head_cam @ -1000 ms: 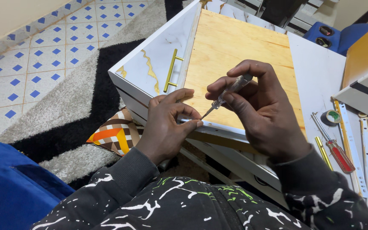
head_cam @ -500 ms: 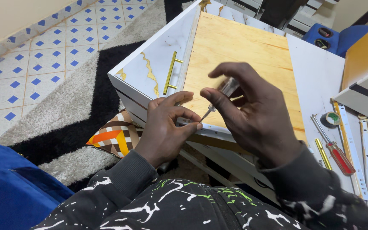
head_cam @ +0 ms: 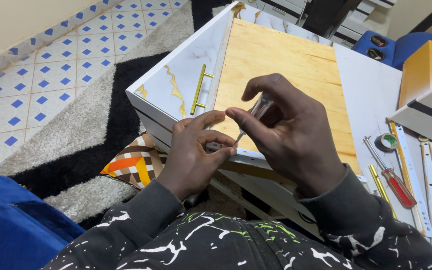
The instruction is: The person uses a screwdriver to fasten screws into a metal drawer slide attached to a wooden drawer panel. They repeatedly tighten the screws along the slide, securing it to the drawer side.
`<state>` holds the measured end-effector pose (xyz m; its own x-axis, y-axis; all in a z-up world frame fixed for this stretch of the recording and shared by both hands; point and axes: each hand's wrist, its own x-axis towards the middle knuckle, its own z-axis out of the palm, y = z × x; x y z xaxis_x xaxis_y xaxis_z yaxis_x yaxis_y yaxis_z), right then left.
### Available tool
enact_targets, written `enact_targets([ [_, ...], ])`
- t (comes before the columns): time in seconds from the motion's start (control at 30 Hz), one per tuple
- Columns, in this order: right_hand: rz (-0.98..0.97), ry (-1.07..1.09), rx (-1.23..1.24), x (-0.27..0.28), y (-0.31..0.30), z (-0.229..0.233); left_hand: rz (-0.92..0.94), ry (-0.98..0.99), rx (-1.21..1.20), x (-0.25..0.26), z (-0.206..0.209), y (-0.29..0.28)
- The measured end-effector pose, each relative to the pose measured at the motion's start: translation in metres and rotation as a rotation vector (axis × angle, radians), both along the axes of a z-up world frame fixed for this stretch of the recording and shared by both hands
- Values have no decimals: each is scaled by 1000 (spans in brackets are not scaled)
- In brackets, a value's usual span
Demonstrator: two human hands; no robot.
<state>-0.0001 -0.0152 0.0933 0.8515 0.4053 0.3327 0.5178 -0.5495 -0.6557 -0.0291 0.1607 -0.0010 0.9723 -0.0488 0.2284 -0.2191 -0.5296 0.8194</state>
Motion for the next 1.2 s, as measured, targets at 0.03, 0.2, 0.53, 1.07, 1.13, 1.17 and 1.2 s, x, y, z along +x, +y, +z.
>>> enact_targets([
  [0.03,-34,-13,-45,0,2,2,0,-4,-10,0,-1,0],
  [0.2,223,-192,-88,-5,-3,15,12,-40,-38,1,-3,-1],
  [0.53,103,-38,120,-9,0,-2,2,3,-22,0,-1,-1],
  [1.07,281,64,25,0,-15,12,22,-16,-37,1,-1,-2],
  [1.13,217,17,-2,0,-16,11,20,-13,-31,1,-1,-3],
  [1.17,146,44,-23,1,-15,10,17,-9,-25,1,-1,-2],
  [1.2,75,71,-45,2,-14,7,14,-5,-19,1,-1,-1],
])
